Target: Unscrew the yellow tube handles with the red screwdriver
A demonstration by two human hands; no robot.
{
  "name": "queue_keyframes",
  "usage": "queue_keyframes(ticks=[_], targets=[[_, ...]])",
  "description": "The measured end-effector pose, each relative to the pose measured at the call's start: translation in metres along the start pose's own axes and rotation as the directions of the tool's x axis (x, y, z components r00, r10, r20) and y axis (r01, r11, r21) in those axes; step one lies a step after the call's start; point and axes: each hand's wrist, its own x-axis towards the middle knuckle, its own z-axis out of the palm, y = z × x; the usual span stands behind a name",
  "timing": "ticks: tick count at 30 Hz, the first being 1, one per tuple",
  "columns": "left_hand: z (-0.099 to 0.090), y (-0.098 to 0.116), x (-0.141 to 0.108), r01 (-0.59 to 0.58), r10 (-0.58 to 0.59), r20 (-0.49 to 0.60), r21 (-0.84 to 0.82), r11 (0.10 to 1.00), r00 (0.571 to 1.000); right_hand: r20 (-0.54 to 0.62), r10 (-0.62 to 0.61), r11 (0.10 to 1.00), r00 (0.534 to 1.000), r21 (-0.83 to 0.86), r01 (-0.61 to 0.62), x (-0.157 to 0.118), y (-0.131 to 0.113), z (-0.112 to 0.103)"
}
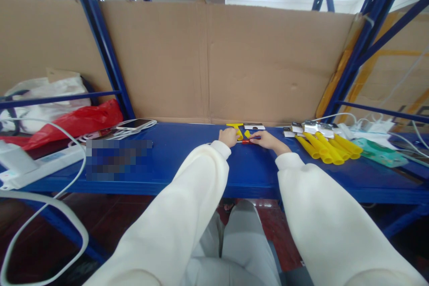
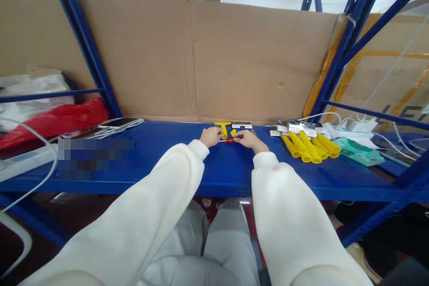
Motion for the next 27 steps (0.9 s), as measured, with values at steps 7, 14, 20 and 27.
queue_keyframes(ticks=[7,14,20,27], targets=[[-0.023,-0.056,-0.013,0.063,-0.075,-0.179,-0.072,0.995,0.981,0.023,0.216,0.929,0.976,-0.313,-0.198,-0.011,-0.014,-0.018],[-0.022,-0.083,-0.028,0.256,-0.307,-0.213,-0.233,0.938,0.928,-0.074,0.487,0.783,0.870,-0.405,-0.473,-0.025,-0.020,-0.036],[-0.019,-0.078,-0.028,0.206,-0.260,-0.189,-0.262,0.943,0.947,-0.131,0.572,0.714,0.809,-0.406,-0.571,-0.027,-0.021,-0.038],[-0.017,-0.083,-0.026,0.192,-0.259,-0.237,-0.271,0.943,0.936,-0.192,0.524,0.750,0.830,-0.358,-0.556,-0.027,-0.018,-0.035]])
